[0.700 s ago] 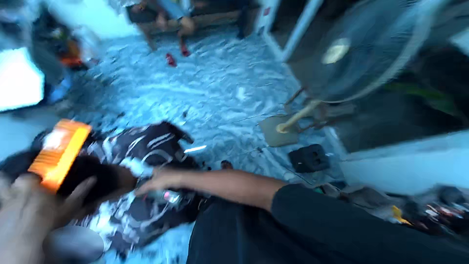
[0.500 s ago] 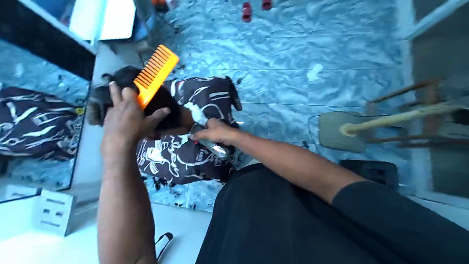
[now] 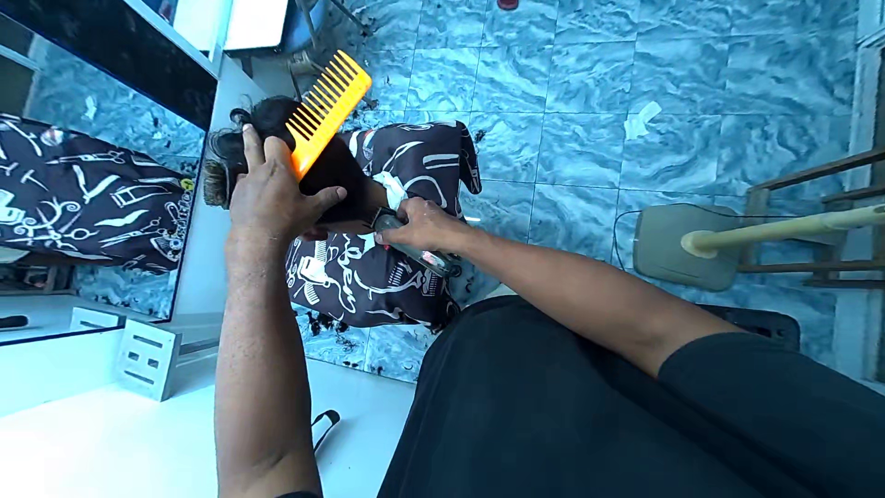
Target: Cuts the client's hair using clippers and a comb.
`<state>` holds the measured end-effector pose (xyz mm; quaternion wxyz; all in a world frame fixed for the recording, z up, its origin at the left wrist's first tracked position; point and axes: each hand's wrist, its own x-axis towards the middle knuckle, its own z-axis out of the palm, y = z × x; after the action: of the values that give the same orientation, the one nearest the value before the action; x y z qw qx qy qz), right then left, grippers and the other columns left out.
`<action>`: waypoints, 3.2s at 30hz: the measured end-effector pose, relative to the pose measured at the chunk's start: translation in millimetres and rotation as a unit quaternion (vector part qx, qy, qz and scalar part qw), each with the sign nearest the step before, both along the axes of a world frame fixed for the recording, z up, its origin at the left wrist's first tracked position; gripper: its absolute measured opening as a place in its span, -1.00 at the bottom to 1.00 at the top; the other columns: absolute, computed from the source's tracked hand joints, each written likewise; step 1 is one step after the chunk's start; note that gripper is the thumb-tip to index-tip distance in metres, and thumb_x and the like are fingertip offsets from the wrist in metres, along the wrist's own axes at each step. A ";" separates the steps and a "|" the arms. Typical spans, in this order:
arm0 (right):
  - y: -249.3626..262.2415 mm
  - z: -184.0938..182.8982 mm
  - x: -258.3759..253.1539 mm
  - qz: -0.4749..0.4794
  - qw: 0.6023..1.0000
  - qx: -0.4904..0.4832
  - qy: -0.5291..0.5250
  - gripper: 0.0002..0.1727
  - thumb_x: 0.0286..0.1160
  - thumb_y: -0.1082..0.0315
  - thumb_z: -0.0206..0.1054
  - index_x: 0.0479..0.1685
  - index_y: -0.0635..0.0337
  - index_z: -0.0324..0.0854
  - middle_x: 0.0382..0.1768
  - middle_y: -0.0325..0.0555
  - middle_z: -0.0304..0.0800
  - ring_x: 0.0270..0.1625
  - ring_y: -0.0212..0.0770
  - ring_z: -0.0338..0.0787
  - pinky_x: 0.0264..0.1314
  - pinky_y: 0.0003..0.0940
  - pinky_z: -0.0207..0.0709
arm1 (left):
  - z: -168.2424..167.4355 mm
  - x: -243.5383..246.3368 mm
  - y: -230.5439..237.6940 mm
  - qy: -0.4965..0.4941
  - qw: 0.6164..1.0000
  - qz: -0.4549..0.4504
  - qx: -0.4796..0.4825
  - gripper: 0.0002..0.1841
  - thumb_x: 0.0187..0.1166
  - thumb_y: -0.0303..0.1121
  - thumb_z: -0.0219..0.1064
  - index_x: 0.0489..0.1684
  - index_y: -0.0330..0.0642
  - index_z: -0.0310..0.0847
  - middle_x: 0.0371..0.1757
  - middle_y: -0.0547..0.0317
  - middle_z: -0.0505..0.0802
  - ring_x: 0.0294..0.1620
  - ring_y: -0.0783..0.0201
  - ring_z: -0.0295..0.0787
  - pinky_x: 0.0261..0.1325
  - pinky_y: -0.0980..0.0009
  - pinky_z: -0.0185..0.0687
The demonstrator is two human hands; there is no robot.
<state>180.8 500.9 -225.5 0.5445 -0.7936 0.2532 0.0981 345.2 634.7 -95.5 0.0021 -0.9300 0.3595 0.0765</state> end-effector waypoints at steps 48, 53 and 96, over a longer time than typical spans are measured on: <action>-3.5 38.0 18.8 0.065 0.981 0.078 -0.165 -0.47 0.23 0.03 0.69 0.05 0.21 0.73 -0.11 -0.04 0.85 -0.07 -0.18 0.83 0.10 -0.09 0.73 | 1.5 14.6 4.1 0.019 0.998 -0.061 0.007 -0.15 0.27 0.12 0.62 0.37 -0.28 0.31 0.87 -0.38 -0.03 0.49 -0.51 0.51 0.21 -0.43 0.58; -11.6 12.6 4.9 0.018 0.998 0.005 0.060 -0.36 0.12 -0.19 0.65 -0.23 0.26 0.66 -0.24 0.12 0.76 -0.16 0.08 0.80 -0.11 0.24 0.65 | 2.4 14.7 4.9 0.027 0.998 -0.052 -0.004 -0.03 0.37 0.54 0.19 0.41 -0.24 0.32 0.88 -0.34 -0.02 0.63 -0.43 0.40 0.31 -0.42 0.53; 9.1 42.1 9.1 0.001 0.986 0.062 -0.156 -0.38 0.24 -0.06 0.68 0.11 0.23 0.69 -0.10 0.00 0.83 -0.06 -0.11 0.83 0.08 0.02 0.73 | 22.2 26.4 -2.5 0.078 0.990 -0.107 0.055 -0.19 0.38 0.10 0.59 0.46 -0.20 0.30 0.86 -0.34 0.06 0.74 -0.39 0.23 0.47 -0.43 0.40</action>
<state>189.9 510.0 -183.5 0.6257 -0.7639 0.1578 -0.0102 371.6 632.2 -73.3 0.0333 -0.8759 0.4509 0.1683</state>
